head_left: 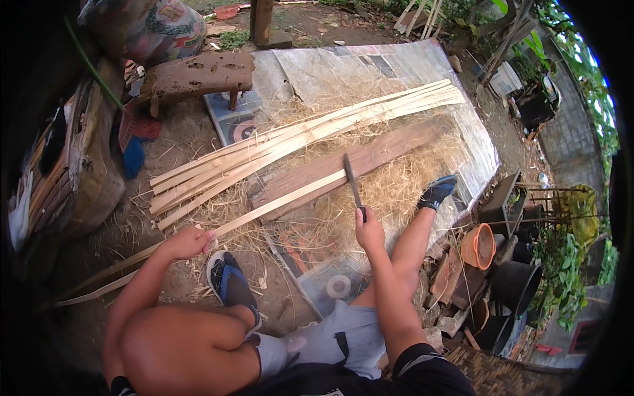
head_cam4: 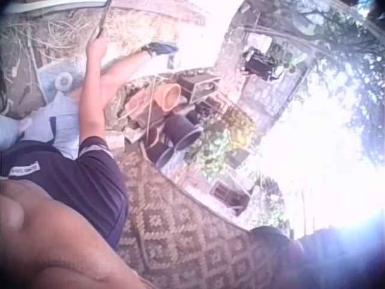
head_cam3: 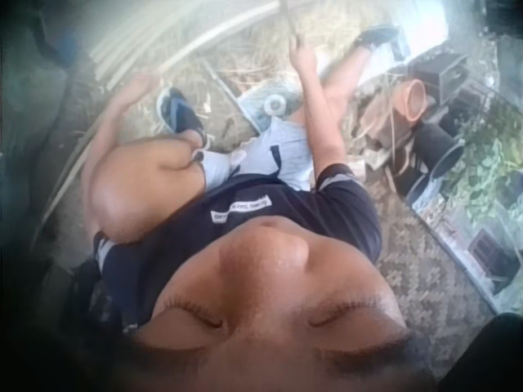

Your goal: The person sits on the ground and uses a machete to split long bamboo strips into thinner pieces. They repeatedly strike the bamboo against a wooden block, separating the strips and placing them aside.

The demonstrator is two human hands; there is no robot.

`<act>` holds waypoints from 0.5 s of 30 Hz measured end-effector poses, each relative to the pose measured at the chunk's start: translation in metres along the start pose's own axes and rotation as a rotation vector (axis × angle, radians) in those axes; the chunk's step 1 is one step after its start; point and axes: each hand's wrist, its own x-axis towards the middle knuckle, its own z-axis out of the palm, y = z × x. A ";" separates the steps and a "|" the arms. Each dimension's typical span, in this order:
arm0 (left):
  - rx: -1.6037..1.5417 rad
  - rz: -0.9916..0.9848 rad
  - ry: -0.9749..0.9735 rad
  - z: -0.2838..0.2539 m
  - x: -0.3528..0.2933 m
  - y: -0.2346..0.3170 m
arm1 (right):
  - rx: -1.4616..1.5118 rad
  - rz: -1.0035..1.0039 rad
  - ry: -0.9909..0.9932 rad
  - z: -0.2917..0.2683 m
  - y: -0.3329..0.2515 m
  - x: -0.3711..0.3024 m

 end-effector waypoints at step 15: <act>0.372 0.058 0.229 -0.033 -0.070 0.104 | 0.056 -0.060 0.021 -0.015 0.004 -0.017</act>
